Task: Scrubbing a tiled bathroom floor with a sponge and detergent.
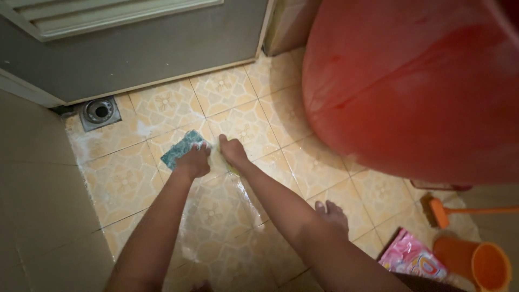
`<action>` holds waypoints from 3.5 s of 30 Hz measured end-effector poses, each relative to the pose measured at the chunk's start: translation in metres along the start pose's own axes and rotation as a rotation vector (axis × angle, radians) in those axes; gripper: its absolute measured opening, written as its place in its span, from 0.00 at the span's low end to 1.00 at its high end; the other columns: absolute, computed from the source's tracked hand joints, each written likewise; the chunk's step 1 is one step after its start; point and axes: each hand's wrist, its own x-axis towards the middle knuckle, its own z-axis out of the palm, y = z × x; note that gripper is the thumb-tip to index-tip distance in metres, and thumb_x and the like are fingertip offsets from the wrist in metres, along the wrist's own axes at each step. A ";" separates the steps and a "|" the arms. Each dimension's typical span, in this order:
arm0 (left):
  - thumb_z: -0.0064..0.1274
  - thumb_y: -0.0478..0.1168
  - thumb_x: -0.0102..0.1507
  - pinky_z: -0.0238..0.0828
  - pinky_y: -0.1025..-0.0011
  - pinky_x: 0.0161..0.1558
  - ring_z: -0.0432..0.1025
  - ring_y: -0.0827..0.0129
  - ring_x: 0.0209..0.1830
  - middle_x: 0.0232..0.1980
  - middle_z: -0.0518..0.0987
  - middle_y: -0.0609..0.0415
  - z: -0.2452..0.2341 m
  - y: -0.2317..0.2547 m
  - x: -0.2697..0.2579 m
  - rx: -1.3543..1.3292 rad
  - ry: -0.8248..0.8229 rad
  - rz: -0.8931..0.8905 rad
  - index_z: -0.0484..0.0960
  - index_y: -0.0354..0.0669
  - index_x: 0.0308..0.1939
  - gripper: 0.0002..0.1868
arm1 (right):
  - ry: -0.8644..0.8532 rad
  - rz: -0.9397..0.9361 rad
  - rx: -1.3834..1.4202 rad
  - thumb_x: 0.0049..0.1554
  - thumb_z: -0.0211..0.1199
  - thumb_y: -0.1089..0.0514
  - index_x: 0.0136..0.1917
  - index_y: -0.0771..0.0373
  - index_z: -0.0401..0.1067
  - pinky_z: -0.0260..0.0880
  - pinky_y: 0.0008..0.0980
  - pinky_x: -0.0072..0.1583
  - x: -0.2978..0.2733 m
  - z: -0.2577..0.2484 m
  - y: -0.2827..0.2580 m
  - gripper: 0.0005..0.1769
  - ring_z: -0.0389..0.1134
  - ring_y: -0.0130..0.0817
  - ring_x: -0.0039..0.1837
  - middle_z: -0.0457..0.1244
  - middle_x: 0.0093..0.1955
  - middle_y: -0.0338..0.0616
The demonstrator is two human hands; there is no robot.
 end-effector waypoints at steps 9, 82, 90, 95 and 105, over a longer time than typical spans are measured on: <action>0.48 0.46 0.64 0.50 0.32 0.73 0.43 0.62 0.86 0.86 0.47 0.61 -0.016 -0.003 -0.038 0.251 0.098 0.170 0.52 0.52 0.80 0.41 | 0.051 0.011 -0.036 0.63 0.43 0.31 0.39 0.77 0.75 0.68 0.49 0.54 -0.006 0.000 0.027 0.44 0.72 0.51 0.43 0.69 0.37 0.62; 0.55 0.37 0.51 0.33 0.20 0.69 0.37 0.59 0.85 0.84 0.47 0.63 -0.054 -0.023 0.066 -0.038 0.234 0.295 0.62 0.55 0.76 0.46 | 0.085 -0.065 -0.168 0.65 0.41 0.35 0.32 0.71 0.74 0.70 0.52 0.49 0.097 -0.068 -0.060 0.41 0.69 0.52 0.36 0.67 0.30 0.60; 0.56 0.38 0.50 0.32 0.20 0.69 0.36 0.60 0.85 0.84 0.46 0.62 -0.057 -0.017 0.065 -0.005 0.241 0.293 0.61 0.54 0.76 0.47 | 0.031 0.186 -0.306 0.67 0.34 0.36 0.38 0.72 0.76 0.70 0.52 0.55 0.005 -0.116 0.024 0.43 0.71 0.55 0.43 0.68 0.35 0.65; 0.56 0.37 0.50 0.32 0.20 0.69 0.36 0.58 0.84 0.84 0.46 0.60 -0.057 -0.018 0.065 0.012 0.251 0.307 0.61 0.53 0.76 0.47 | 0.122 -0.078 -0.615 0.70 0.34 0.38 0.51 0.73 0.72 0.68 0.54 0.56 0.111 -0.117 0.041 0.38 0.70 0.58 0.48 0.68 0.44 0.68; 0.55 0.37 0.50 0.32 0.19 0.68 0.36 0.57 0.85 0.84 0.46 0.60 -0.057 -0.014 0.072 0.001 0.256 0.340 0.61 0.52 0.76 0.48 | 0.188 0.109 -0.215 0.64 0.41 0.33 0.43 0.73 0.76 0.66 0.44 0.60 0.105 -0.132 -0.015 0.41 0.73 0.49 0.49 0.70 0.43 0.64</action>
